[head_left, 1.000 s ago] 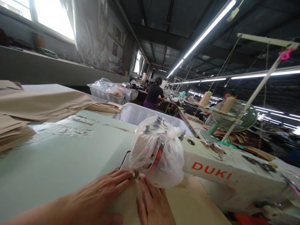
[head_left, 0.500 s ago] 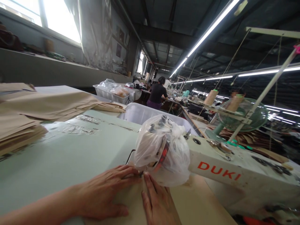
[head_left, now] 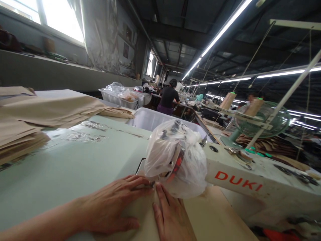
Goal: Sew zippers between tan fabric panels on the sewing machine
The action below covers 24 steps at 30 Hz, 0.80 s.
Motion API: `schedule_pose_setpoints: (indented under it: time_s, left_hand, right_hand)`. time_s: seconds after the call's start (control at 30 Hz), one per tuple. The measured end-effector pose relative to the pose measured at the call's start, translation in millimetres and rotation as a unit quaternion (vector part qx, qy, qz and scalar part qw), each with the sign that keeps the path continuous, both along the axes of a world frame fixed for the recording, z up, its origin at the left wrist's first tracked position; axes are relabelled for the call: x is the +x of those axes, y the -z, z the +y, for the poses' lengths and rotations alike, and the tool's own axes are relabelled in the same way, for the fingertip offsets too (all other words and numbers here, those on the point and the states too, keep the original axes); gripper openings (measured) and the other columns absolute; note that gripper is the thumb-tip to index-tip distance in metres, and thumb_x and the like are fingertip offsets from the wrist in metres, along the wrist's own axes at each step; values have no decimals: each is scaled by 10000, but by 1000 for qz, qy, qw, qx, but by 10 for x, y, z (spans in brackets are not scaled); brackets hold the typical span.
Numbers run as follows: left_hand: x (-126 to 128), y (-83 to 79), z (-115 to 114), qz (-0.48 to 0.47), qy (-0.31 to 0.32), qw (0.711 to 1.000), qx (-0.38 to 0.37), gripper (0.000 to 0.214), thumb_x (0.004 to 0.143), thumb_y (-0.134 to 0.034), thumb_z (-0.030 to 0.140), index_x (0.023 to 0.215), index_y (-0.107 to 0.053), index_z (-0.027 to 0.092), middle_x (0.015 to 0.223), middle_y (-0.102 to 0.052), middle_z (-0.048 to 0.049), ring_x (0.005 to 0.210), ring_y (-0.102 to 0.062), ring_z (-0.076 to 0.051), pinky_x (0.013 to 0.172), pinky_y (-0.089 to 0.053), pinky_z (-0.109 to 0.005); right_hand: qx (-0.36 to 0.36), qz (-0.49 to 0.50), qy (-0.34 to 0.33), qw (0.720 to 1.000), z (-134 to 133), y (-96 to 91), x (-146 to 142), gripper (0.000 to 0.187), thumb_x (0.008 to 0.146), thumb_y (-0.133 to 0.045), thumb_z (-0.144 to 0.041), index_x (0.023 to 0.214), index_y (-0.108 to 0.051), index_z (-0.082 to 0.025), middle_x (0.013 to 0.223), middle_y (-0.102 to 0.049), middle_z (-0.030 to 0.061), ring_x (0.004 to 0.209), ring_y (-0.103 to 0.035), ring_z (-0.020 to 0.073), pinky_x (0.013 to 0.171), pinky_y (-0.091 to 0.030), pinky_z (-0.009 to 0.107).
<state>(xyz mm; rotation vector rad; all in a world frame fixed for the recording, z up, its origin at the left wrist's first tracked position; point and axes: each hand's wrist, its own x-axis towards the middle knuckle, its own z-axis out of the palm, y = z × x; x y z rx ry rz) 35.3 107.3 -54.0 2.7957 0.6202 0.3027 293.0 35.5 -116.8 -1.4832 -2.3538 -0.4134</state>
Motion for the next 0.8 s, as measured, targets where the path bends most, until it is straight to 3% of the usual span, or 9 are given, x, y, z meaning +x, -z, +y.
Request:
schedule_pose_setpoints:
  time_s: [0.1,0.2,0.3,0.4,0.5,0.6,0.67,0.73,0.8]
  left_hand:
    - [30,-28,11,-2,17,1000,12,782,890,-702,524,1564,-388,286,1549,-468,-53,1411,-452,-299,1208,-352,-418]
    - [55,-28,7,-5,34,999,35,728,924,-667,548,1541,-431,244,1534,-476,-89,1407,-452,-293,1210,-335,-392]
    - [34,3,16,7,45,997,60,762,956,-605,608,1575,-371,228,1589,-398,-113,1448,-392,-304,1230,-271,-398]
    - [-60,-28,59,41,51,995,74,750,978,-574,607,1595,-315,268,1614,-356,-100,1479,-341,-294,1253,-182,-439]
    - [-218,-135,54,68,0,992,107,632,961,-668,465,1528,-438,309,1587,-406,-92,1466,-360,-321,1241,-155,-537]
    - [-358,-214,-154,46,-75,988,123,466,974,-616,275,1435,-554,300,1540,-468,-83,1398,-459,-318,1205,-278,-529]
    - [-401,-222,-415,31,-92,993,71,413,1017,-515,287,1427,-561,310,1519,-497,-55,1349,-526,-278,1157,-398,-447]
    - [-408,-213,-706,37,-89,995,-3,434,1029,-503,392,1456,-537,319,1539,-480,-38,1349,-535,-273,1137,-446,-406]
    - [-404,-195,-955,65,-81,993,-53,593,977,-581,488,1528,-454,310,1591,-402,-45,1398,-474,-311,1149,-437,-436]
  right_hand:
    - [-43,28,33,998,-66,-129,-92,542,1048,-409,-319,1566,-336,-177,1511,-476,98,1366,-486,306,1087,-498,514]
    - [-84,54,89,991,-114,-289,-136,480,1051,-416,-296,1518,-417,-185,1522,-461,90,1431,-389,296,1180,-358,560]
    - [-138,37,155,978,-150,-416,-80,400,1068,-391,-282,1424,-528,-162,1449,-536,101,1397,-421,296,1205,-256,604]
    - [-168,14,166,972,-271,-550,-41,419,1077,-380,-296,1432,-513,-116,1441,-538,133,1363,-447,308,1158,-329,581]
    - [-201,-11,174,964,-502,-736,-147,414,1059,-431,-323,1409,-537,-128,1380,-565,161,1252,-513,365,1005,-461,582]
    - [-277,49,125,951,-720,-869,-338,296,1060,-428,-325,1159,-683,-211,1110,-656,89,1026,-621,294,903,-533,487]
    - [-281,100,83,951,-785,-876,-436,264,1055,-449,-303,1060,-706,-238,1060,-655,49,1004,-623,255,913,-530,444]
    - [-241,116,59,962,-782,-824,-476,205,1026,-522,-263,1133,-694,-229,1170,-641,50,1103,-585,268,976,-493,463]
    - [-204,124,37,970,-745,-749,-459,299,989,-585,-216,1284,-630,-197,1324,-589,71,1210,-530,283,1045,-444,480]
